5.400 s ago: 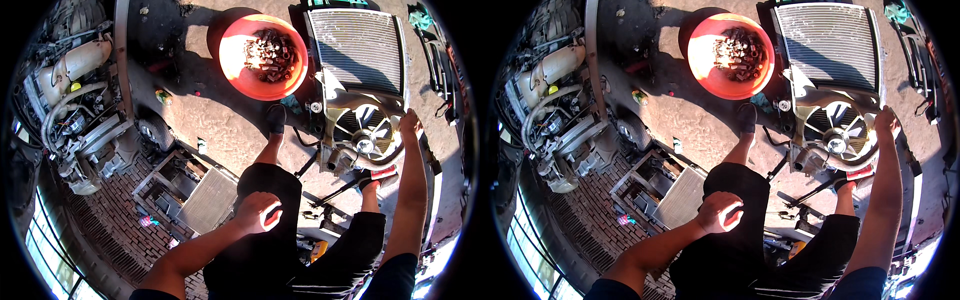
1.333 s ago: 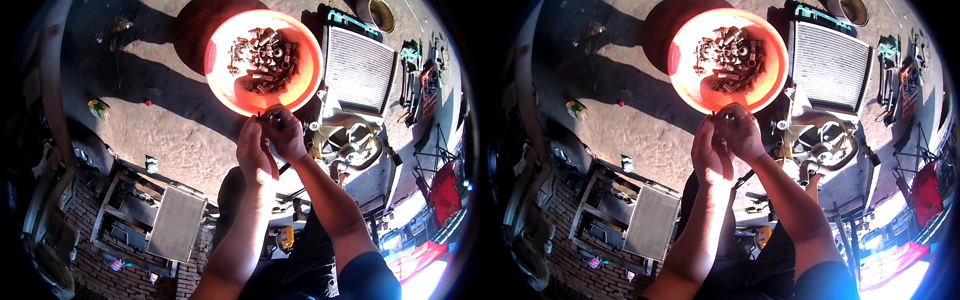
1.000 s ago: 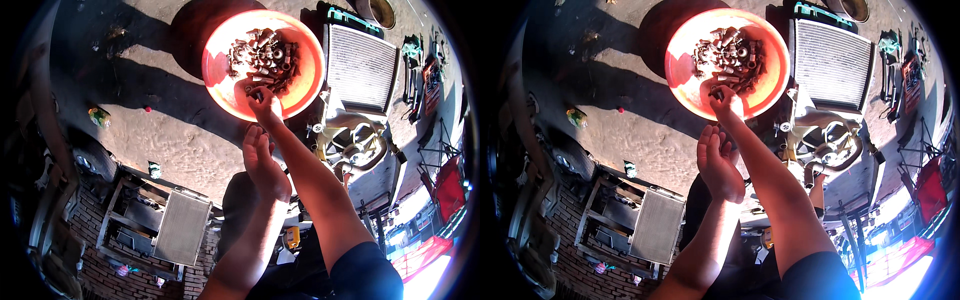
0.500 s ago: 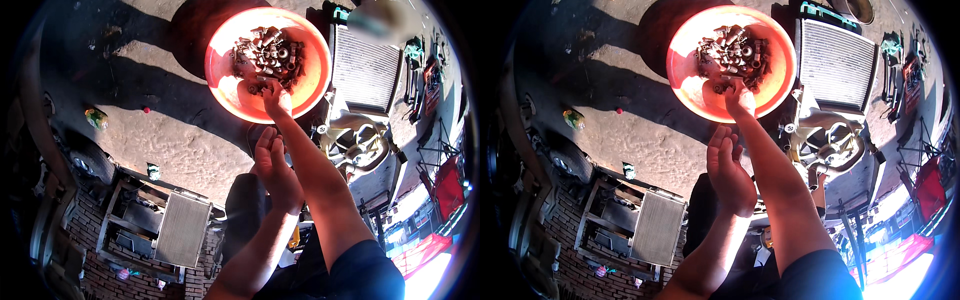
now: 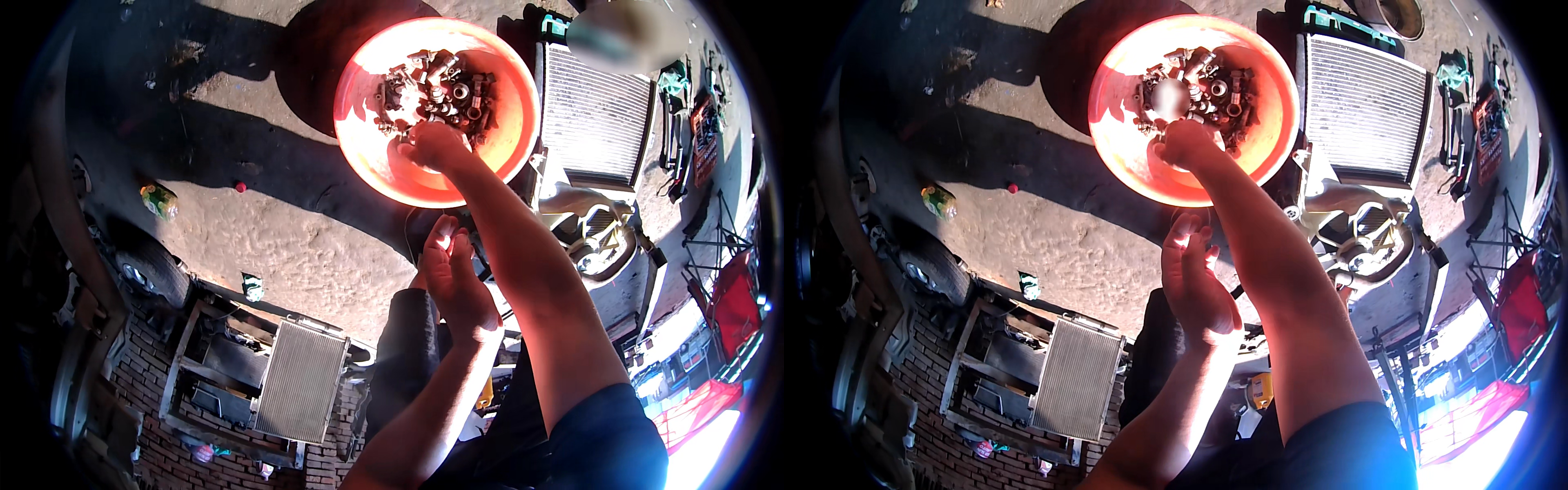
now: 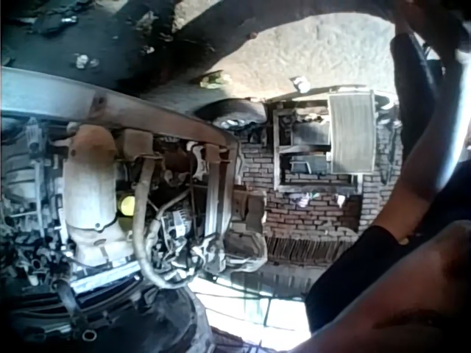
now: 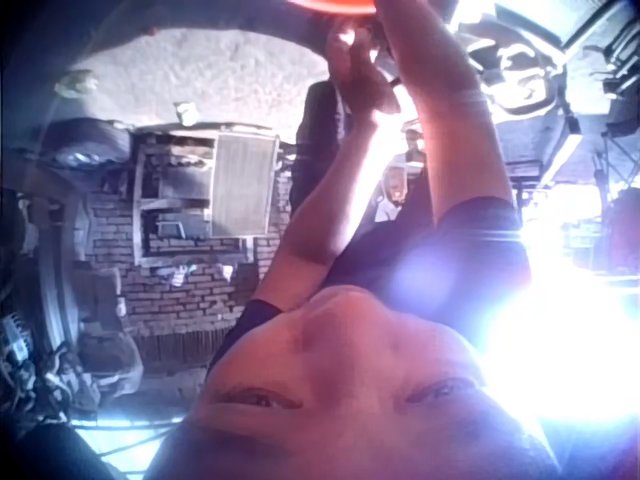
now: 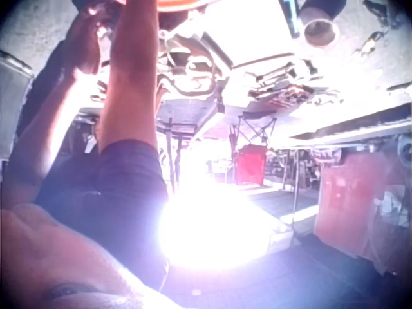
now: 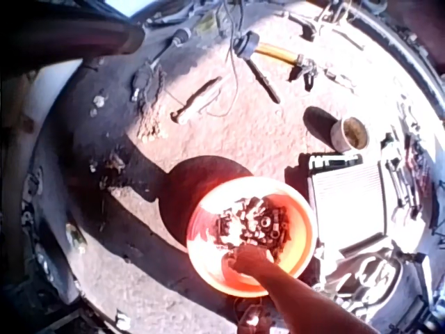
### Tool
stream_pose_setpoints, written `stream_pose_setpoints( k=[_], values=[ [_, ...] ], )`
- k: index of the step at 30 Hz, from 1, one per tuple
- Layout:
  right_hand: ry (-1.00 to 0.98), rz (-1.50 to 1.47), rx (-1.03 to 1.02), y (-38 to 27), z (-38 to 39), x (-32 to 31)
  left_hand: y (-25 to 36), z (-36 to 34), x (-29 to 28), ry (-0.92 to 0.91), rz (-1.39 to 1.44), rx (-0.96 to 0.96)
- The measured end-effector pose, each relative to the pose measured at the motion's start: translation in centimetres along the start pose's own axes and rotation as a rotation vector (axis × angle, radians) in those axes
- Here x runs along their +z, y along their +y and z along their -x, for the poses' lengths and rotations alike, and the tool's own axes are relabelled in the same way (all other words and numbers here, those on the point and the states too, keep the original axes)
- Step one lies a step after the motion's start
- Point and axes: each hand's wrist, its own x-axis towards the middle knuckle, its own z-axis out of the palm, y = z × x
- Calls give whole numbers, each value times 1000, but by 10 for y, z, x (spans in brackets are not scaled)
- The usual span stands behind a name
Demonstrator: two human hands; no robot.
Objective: The person assembles a car radiator and fan assembly by hand, picking up small hardware from an orange bowl and attaching components.
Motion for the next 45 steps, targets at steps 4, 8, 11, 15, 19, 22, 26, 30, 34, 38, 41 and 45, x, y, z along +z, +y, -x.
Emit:
stream_pose_setpoints(
  k=[4,8,11,15,19,22,26,30,34,38,41,45],
  values=[
    [152,-109,43,-1,14,23,6,6,5,-26,6,-23],
    [249,-118,118,-9,22,29,11,6,5,-58,9,-47],
    [143,-141,244,-17,23,28,11,6,2,-117,55,-60],
    [319,-269,202,1,12,30,11,9,4,-78,54,-86],
    [389,-326,258,-9,-1,6,11,2,0,79,10,-191],
    [491,-278,320,39,-14,6,2,13,13,108,32,-368],
    [416,-399,360,11,-8,1,1,4,1,42,197,-484],
    [235,-241,158,-17,-1,2,-13,-5,-13,-13,373,-567],
    [588,-475,37,21,-28,18,-9,5,7,-18,350,-564],
    [269,-349,97,4,-31,-12,-1,3,4,50,326,-489],
    [240,-271,87,-18,-14,-22,-21,-4,-9,76,315,-458],
    [490,-494,400,19,-9,-21,2,9,18,140,147,-459]
  ],
)
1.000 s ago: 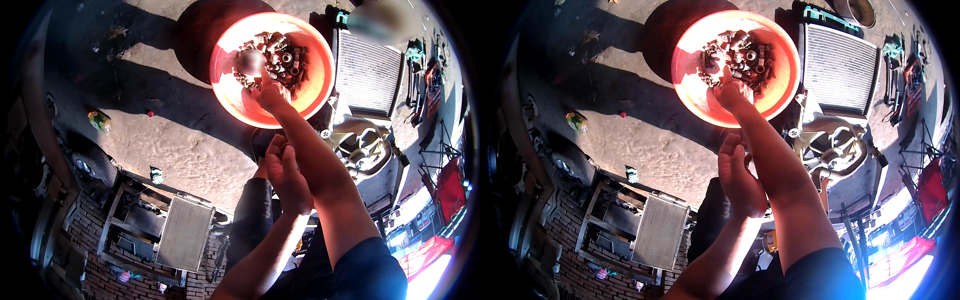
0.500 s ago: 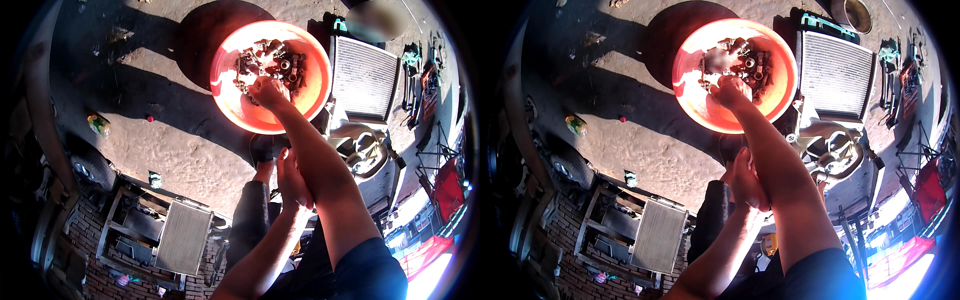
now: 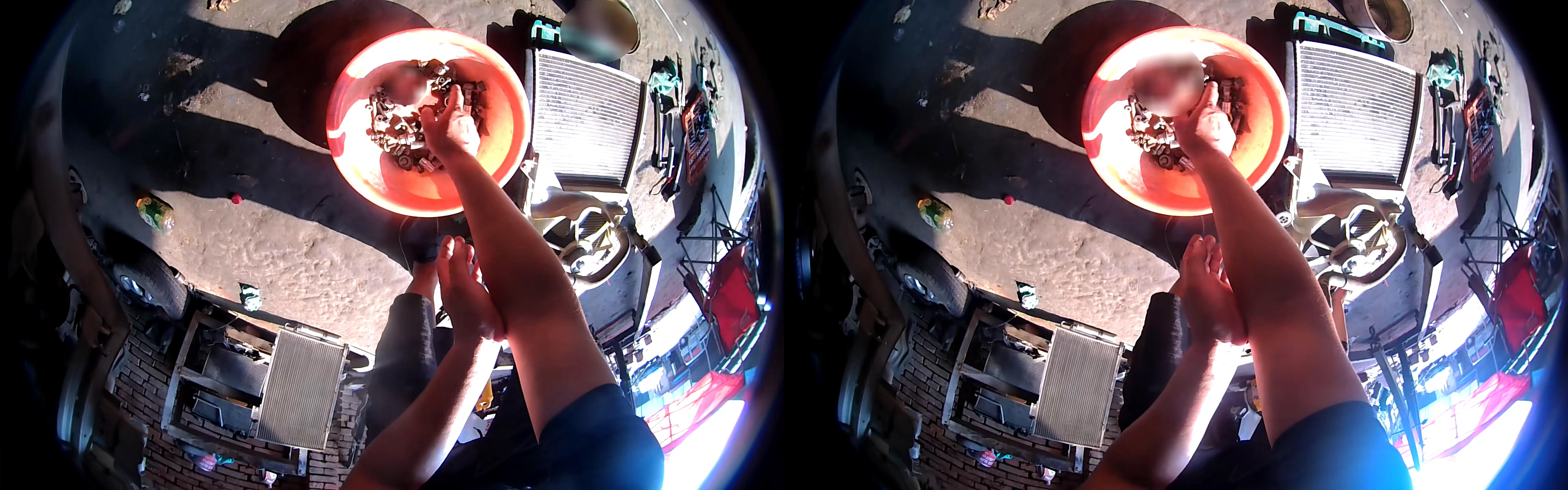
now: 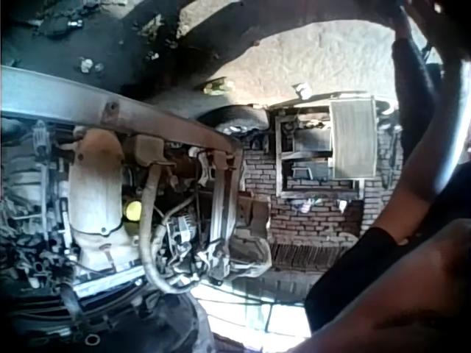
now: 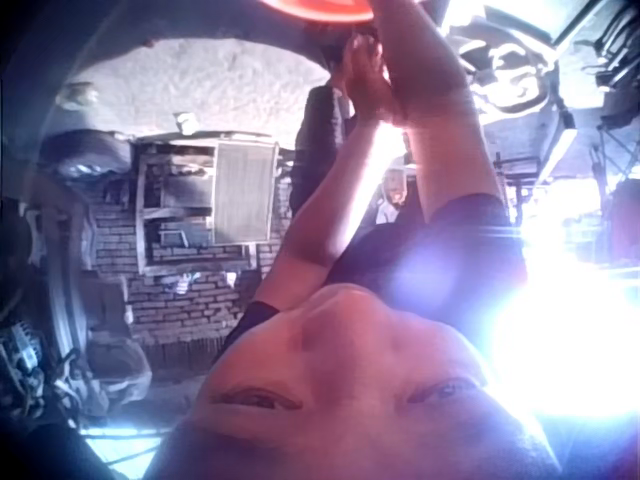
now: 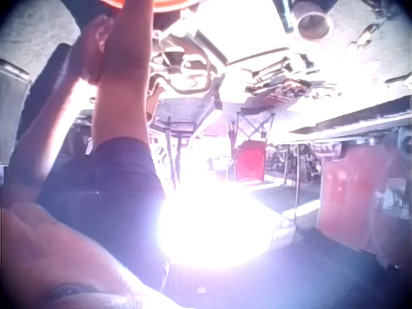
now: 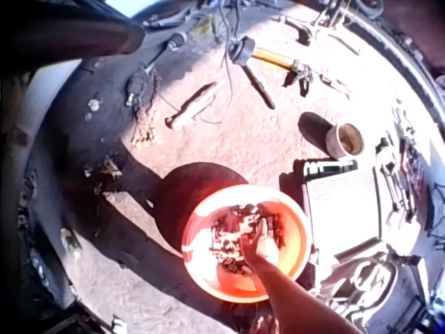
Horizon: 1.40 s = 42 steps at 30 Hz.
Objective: The person assembles a car radiator and fan assembly by hand, picking up small hardware from an orange bowl and attaching components.
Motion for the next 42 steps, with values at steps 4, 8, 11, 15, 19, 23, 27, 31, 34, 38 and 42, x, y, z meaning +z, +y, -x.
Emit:
stream_pose_setpoints(
  k=[4,8,11,15,19,23,27,31,34,38,42],
  values=[
    [-14,356,-21,7,12,-4,-7,-12,-12,-33,-58,92],
    [144,139,-113,5,-5,-11,-12,-13,-14,-17,-81,96],
    [409,177,-353,19,-37,-13,-13,-12,-15,-30,-79,121],
    [293,323,-243,32,-77,-17,-6,-9,-11,-24,-81,127],
    [238,335,-81,10,-62,-28,-1,-17,-24,-97,-146,215],
    [250,186,-380,35,-27,-42,-12,-16,-26,-101,-156,230],
    [58,-200,-336,62,69,-68,-23,-24,-33,-78,-179,322],
    [99,-394,-321,151,161,-117,-65,-26,-34,-139,-230,359],
    [-38,-436,-205,188,237,-174,-71,-21,-49,-88,-236,385],
    [39,-415,-80,272,293,-266,-105,-6,-70,-140,-454,661],
    [278,-389,30,380,296,-356,-148,35,-88,-257,-869,784]
  ],
)
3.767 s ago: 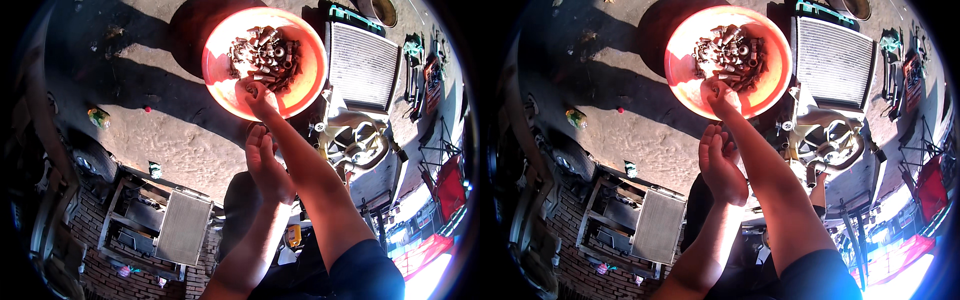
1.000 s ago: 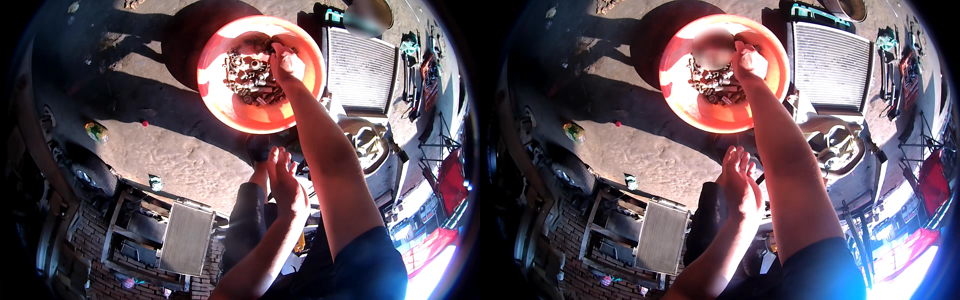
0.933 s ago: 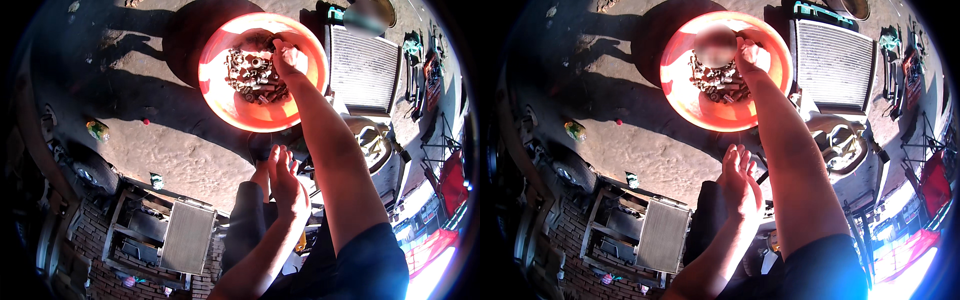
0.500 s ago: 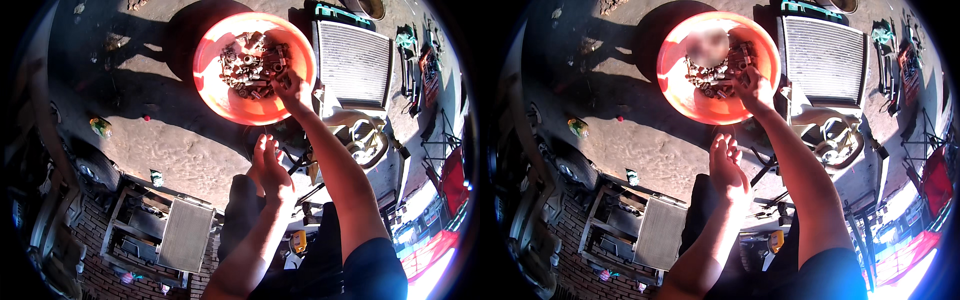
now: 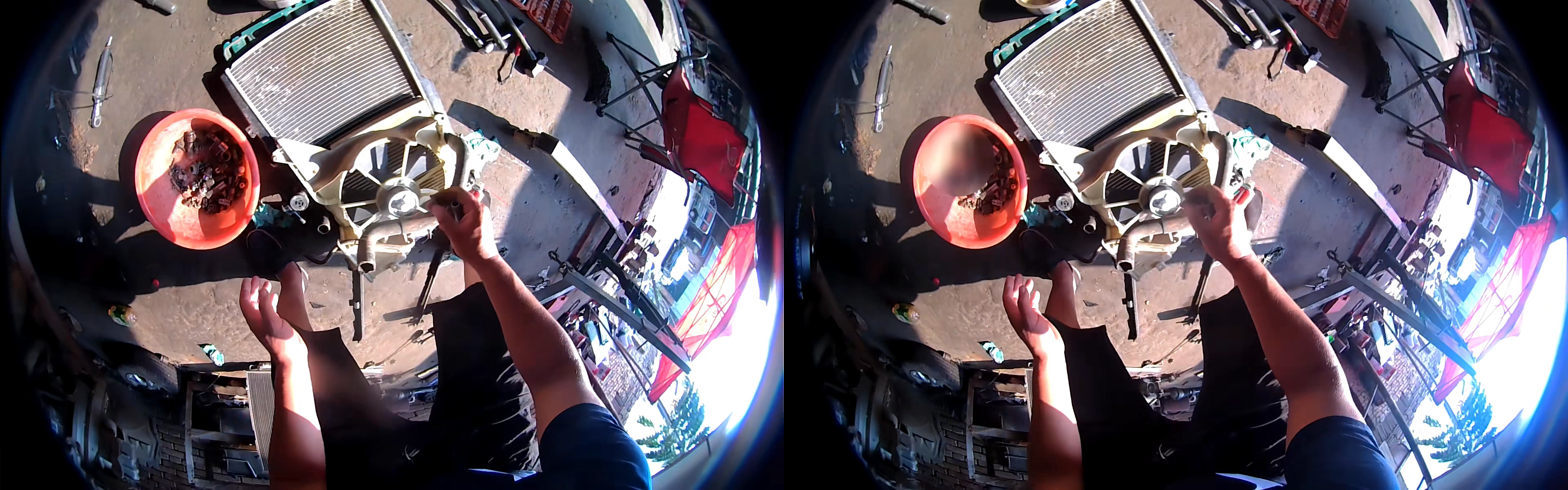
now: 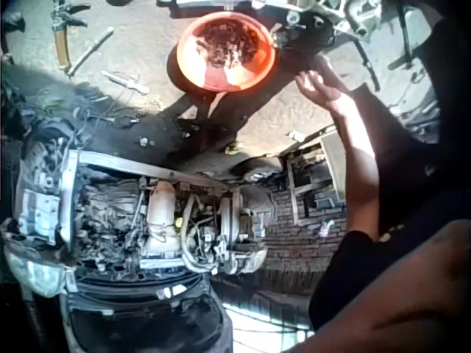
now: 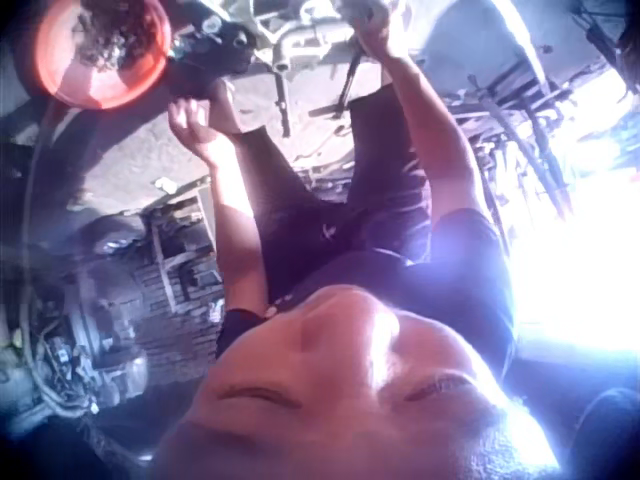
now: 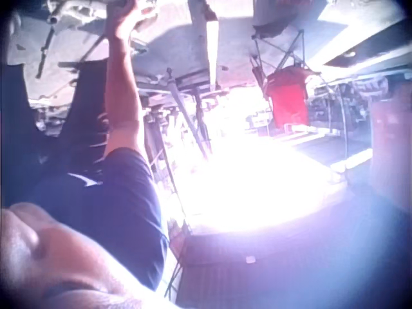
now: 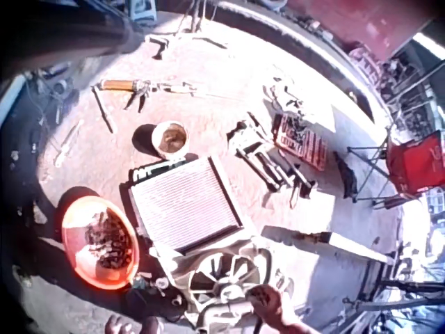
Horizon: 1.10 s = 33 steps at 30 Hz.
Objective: The person assembles a car radiator and fan assembly by hand, picking up small hardware from an orange bowl and attaching components.
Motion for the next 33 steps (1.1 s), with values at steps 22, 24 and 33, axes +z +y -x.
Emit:
stream_pose_setpoints(
  k=[22,24,33],
  values=[
    [105,302,-79,88,-162,-28,16,151,-59,-425,-840,567],
    [83,250,-111,108,-168,-14,23,145,-67,-416,-793,546],
    [177,304,-120,155,-178,36,27,125,-112,-361,-738,514]
  ],
)
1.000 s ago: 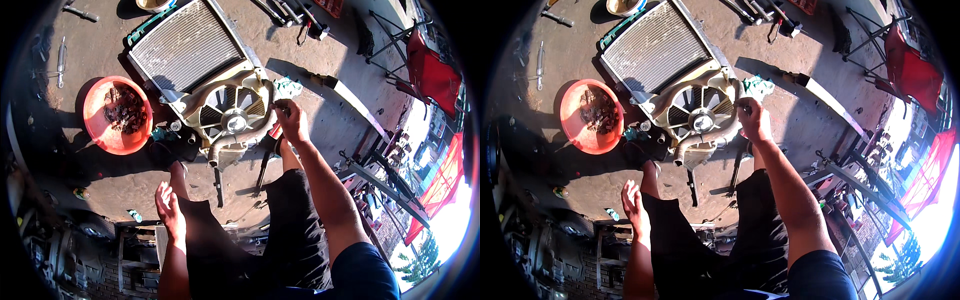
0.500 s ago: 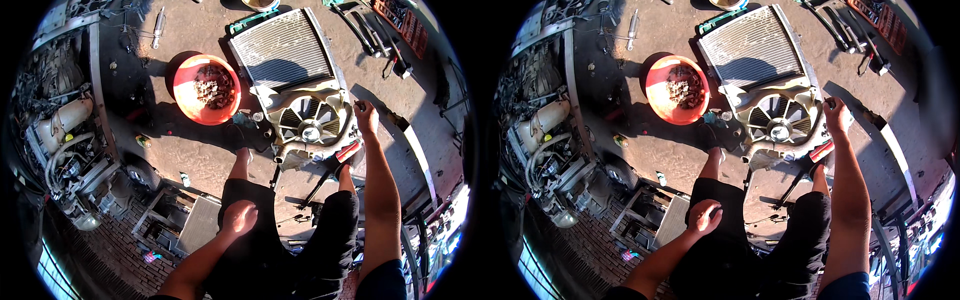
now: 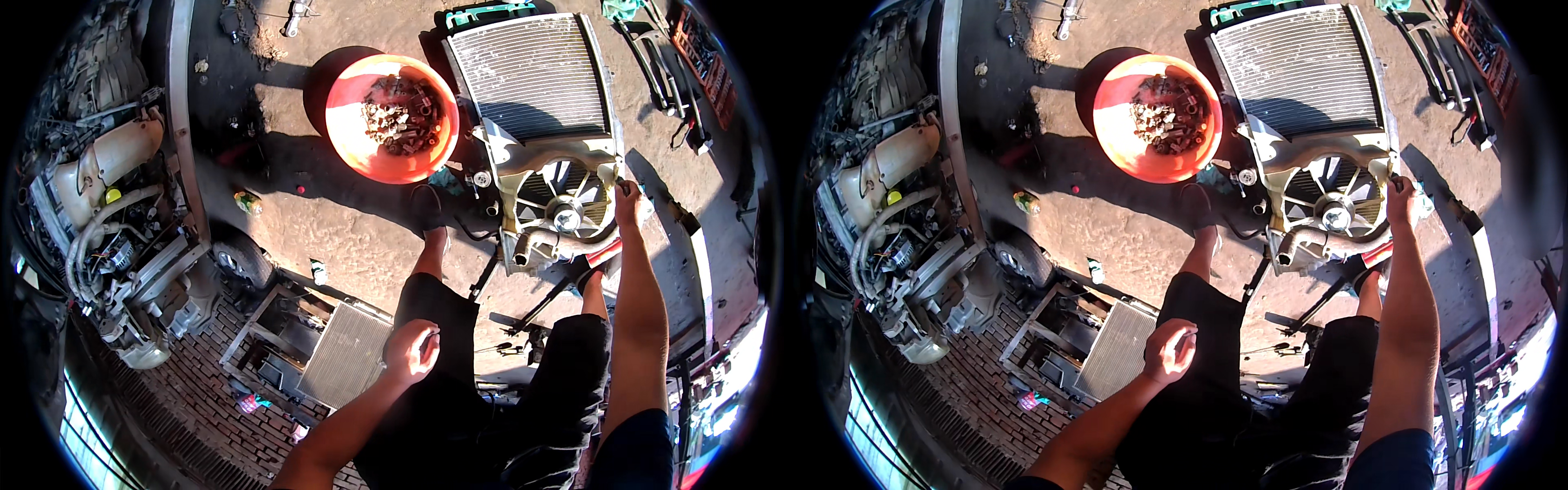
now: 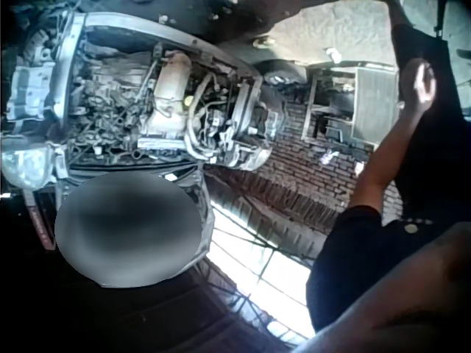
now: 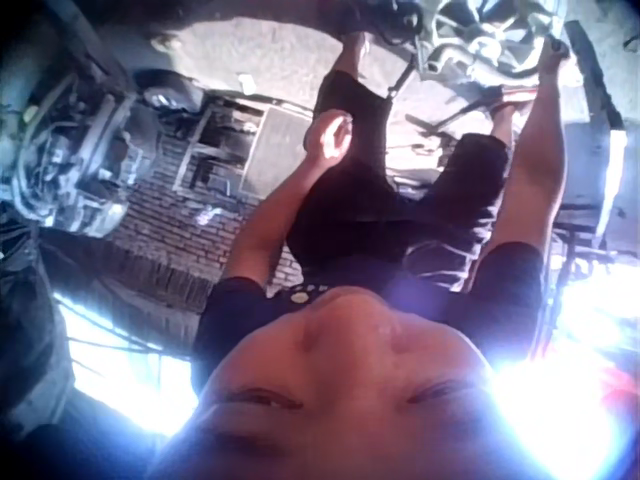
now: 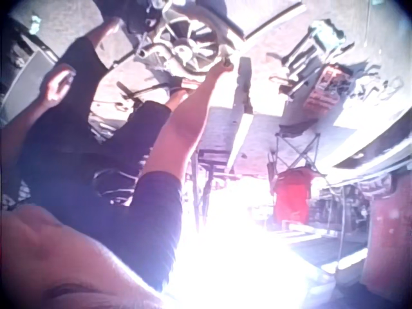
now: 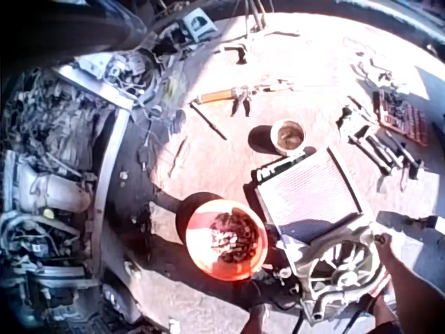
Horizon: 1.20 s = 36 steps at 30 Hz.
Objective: The person assembles a car radiator and fan assembly by hand, picking up small hardware from an orange bowl and attaching components.
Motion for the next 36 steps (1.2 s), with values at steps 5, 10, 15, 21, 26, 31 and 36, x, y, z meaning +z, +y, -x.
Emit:
stream_pose_setpoints(
  k=[5,10,15,21,26,31,36],
  values=[
    [-10,-11,77,-4,1,-24,2,-8,2,-13,-4,33],
    [32,33,162,-18,15,-14,-2,-2,0,-64,-49,-89],
    [88,-2,213,-24,10,-51,8,-11,13,-121,-66,-123],
    [40,37,158,-49,3,-40,16,-21,5,-165,-102,-150],
    [-23,-203,-97,-31,-1,-49,-63,-97,48,-31,391,-388],
    [-350,-371,-305,-220,69,-27,-219,-314,21,386,235,-166],
    [-528,-510,-249,-292,110,59,-244,-464,49,382,-84,-227]
  ],
)
